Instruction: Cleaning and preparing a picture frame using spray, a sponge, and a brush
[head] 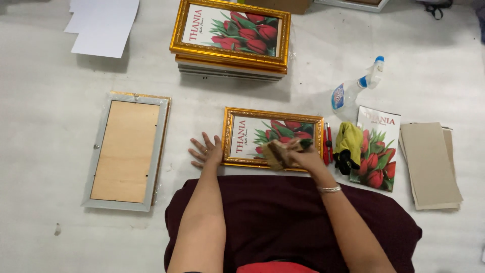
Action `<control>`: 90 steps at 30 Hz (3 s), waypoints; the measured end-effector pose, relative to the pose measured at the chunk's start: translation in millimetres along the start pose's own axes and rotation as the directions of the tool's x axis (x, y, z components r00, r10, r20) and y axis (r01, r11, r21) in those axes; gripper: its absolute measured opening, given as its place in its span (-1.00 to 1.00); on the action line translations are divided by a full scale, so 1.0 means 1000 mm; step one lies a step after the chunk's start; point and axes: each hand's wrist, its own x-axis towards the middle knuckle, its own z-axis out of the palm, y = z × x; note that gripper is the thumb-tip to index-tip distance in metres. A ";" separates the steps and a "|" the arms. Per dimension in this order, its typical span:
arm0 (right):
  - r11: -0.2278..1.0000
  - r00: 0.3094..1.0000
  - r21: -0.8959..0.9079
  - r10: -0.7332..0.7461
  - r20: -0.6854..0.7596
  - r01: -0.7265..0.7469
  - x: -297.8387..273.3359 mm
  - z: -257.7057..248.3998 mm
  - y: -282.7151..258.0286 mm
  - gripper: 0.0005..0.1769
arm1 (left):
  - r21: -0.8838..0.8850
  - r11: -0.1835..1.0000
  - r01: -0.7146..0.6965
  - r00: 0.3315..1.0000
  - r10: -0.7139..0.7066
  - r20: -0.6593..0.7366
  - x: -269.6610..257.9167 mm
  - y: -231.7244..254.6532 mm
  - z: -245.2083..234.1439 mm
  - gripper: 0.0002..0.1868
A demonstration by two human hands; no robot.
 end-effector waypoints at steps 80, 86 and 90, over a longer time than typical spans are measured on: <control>0.785 0.926 -0.495 -0.343 0.156 0.374 0.089 0.064 -0.080 -0.86 | -0.014 1.000 -0.016 0.999 0.016 0.037 -0.011 0.004 -0.010 -0.18; 0.984 0.806 -0.176 0.129 0.578 -0.031 0.050 0.100 -0.048 -0.67 | -0.101 0.995 0.011 1.000 -0.009 0.022 -0.013 0.001 -0.010 -0.28; 0.987 0.827 -0.133 0.151 0.542 -0.093 0.091 0.120 -0.028 -0.60 | -0.111 0.994 0.004 1.000 -0.003 0.009 -0.016 0.003 -0.012 -0.29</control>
